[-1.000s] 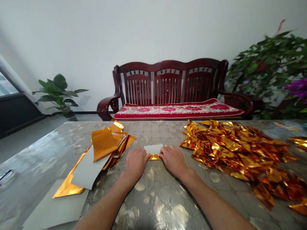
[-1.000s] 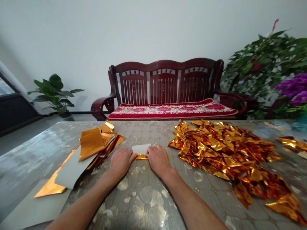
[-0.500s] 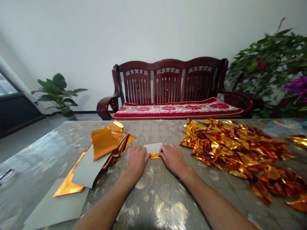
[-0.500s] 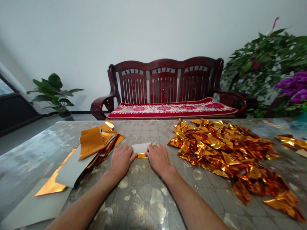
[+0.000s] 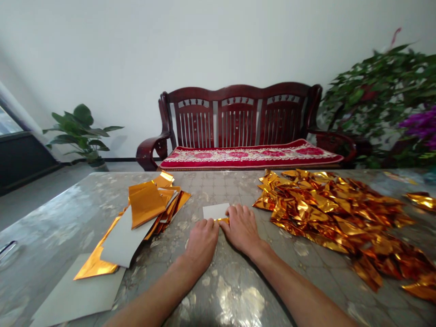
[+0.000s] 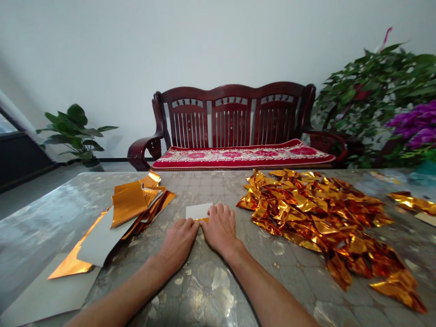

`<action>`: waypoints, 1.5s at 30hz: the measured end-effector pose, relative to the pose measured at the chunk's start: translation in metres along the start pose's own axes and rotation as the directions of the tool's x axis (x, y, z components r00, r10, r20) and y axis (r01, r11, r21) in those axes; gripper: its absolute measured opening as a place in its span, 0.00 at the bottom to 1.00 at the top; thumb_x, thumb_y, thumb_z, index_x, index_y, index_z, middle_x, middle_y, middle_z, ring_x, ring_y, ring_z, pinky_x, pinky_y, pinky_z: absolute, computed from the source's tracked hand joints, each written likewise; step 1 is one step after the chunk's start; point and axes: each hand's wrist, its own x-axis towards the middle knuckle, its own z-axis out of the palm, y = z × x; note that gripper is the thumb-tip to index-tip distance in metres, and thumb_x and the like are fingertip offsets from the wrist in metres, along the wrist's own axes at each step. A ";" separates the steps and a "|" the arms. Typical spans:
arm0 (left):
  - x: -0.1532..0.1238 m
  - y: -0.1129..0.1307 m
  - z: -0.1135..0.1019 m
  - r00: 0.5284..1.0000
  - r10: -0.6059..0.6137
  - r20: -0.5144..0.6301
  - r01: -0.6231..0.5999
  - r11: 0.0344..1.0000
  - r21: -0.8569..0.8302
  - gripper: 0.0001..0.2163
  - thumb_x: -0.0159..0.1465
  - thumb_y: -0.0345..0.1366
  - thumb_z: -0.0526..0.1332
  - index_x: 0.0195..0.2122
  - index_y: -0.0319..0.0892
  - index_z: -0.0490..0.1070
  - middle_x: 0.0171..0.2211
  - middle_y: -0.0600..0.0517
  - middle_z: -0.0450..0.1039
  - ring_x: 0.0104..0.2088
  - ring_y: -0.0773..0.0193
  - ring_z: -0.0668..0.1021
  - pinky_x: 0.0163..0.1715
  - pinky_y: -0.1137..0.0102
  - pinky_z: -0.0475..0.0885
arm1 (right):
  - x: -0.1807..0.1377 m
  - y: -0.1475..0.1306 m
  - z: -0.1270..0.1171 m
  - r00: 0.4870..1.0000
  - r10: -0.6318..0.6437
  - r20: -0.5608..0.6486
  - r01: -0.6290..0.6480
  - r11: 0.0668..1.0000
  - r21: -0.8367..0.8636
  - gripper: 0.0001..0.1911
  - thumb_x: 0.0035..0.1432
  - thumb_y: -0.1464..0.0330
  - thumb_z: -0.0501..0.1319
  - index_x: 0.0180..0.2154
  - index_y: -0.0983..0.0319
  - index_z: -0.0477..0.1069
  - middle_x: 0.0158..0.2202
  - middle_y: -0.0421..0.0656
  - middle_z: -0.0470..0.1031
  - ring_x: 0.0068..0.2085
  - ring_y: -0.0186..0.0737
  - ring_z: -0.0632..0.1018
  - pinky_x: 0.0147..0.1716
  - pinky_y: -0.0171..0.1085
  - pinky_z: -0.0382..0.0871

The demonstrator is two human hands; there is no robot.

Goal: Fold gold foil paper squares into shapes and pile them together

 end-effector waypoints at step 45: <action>-0.006 -0.039 0.008 0.856 -0.093 -0.509 -0.216 0.830 -0.514 0.15 0.68 0.28 0.50 0.40 0.45 0.77 0.47 0.47 0.78 0.50 0.62 0.76 0.53 0.64 0.70 | -0.004 0.001 -0.006 0.932 -0.349 0.097 0.351 0.936 -0.001 0.13 0.60 0.77 0.54 0.42 0.60 0.73 0.43 0.46 0.73 0.46 0.44 0.72 0.40 0.38 0.63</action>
